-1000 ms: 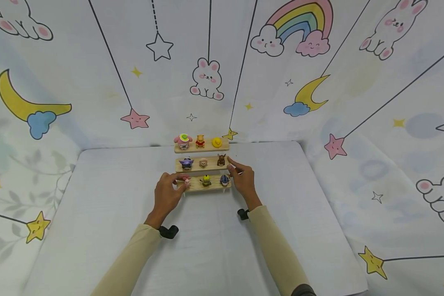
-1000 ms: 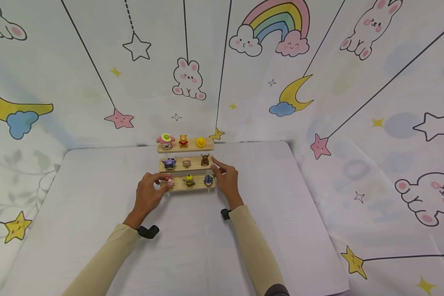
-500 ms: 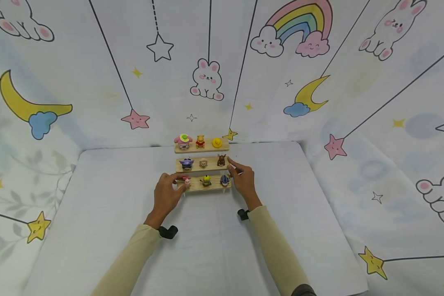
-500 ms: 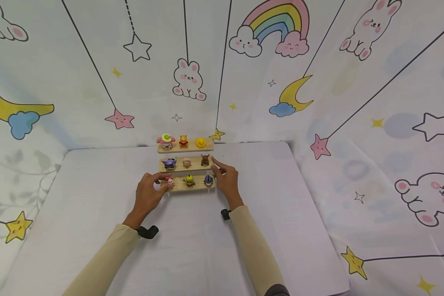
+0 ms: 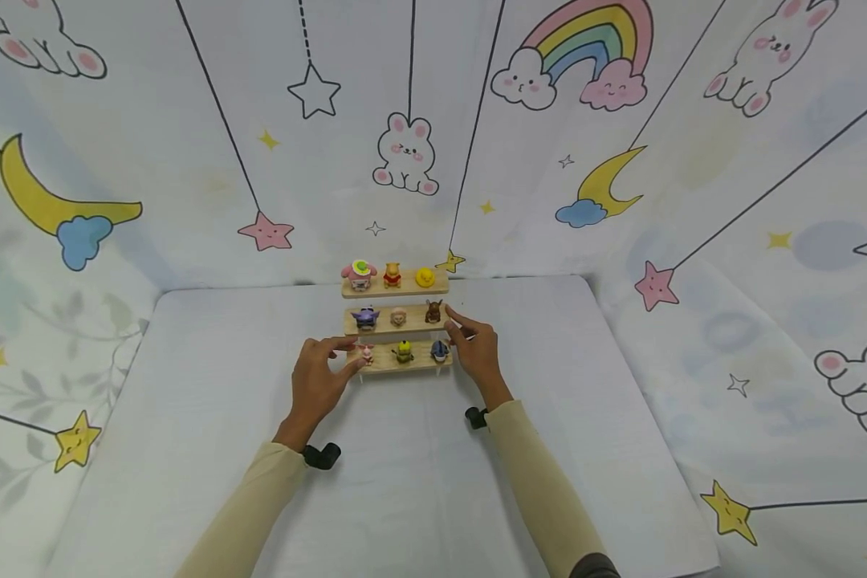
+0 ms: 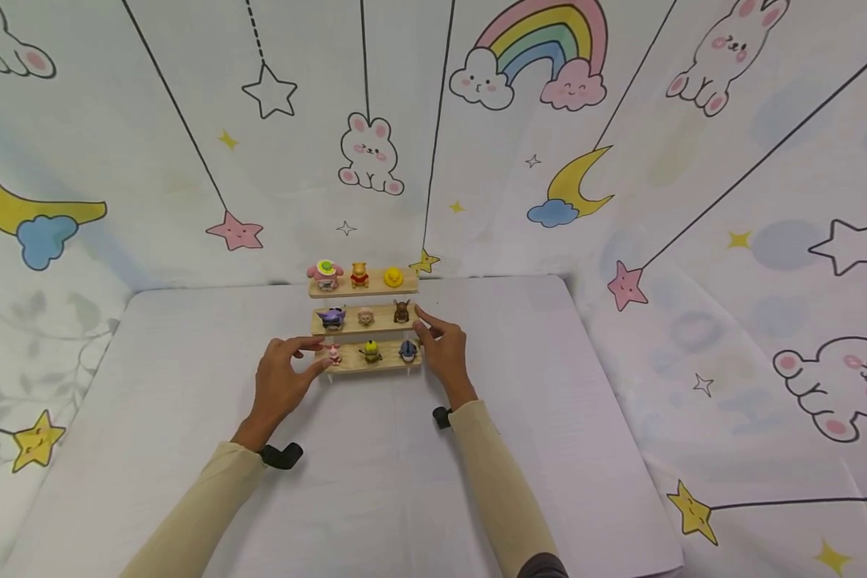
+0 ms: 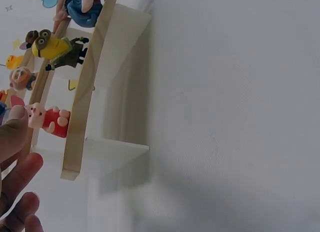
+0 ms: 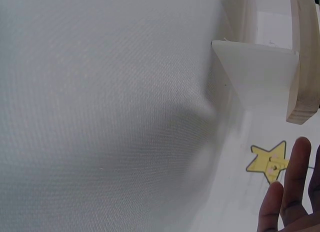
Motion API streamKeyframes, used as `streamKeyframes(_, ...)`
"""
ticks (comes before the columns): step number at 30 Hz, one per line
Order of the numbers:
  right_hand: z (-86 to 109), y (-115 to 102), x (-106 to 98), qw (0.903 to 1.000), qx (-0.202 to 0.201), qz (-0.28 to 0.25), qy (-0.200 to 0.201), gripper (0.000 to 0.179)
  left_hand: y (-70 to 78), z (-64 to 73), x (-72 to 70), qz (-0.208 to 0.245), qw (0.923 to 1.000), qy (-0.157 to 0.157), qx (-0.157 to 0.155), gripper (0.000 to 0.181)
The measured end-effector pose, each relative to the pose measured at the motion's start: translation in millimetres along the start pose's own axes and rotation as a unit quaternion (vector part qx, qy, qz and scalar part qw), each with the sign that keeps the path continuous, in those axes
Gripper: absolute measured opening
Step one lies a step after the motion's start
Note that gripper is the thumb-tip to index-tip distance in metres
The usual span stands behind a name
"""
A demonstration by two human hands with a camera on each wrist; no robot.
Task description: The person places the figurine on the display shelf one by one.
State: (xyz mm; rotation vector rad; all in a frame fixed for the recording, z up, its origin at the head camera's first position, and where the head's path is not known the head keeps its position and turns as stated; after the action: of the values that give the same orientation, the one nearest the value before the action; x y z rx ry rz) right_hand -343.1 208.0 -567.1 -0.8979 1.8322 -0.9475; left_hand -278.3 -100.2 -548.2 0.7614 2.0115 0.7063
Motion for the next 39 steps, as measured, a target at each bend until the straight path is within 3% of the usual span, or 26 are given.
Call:
streamKeyframes(13,-1.0,2,0,0.9995,0.019,0.022,-0.013,0.037,-6.7,-3.7,-21.5,-0.021,0.9984,0.042,0.033,0.043)
streamKeyframes(24,0.0,2,-2,0.9979,0.016,0.055,-0.032,0.037,-7.5,-9.5,-29.9,-0.077,0.9932,0.066,0.057,0.038)
streamKeyframes(29,-0.5,2,-3,0.9966,0.02,0.066,-0.045,0.038,-8.5,-11.1,-30.7,-0.086,0.9933,0.051,0.058,0.041)
streamKeyframes(39,-1.1,-6,-9,0.9922,0.012,0.115,-0.047,0.044,-13.3,-14.5,-28.4,-0.13,0.9902,-0.012,0.051,0.05)
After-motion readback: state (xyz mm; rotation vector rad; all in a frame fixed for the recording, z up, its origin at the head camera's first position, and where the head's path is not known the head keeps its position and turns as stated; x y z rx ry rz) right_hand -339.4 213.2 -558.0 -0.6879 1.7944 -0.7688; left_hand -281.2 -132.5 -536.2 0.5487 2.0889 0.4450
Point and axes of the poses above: each hand's wrist, its own z-axis away from the middle knuckle, its own x-axis out of the palm, y = z × x, the point moved 9 cm from there along -z, towards the middle knuckle, and after that the axes turned 14 degrees about y, right-handed, at the moved point
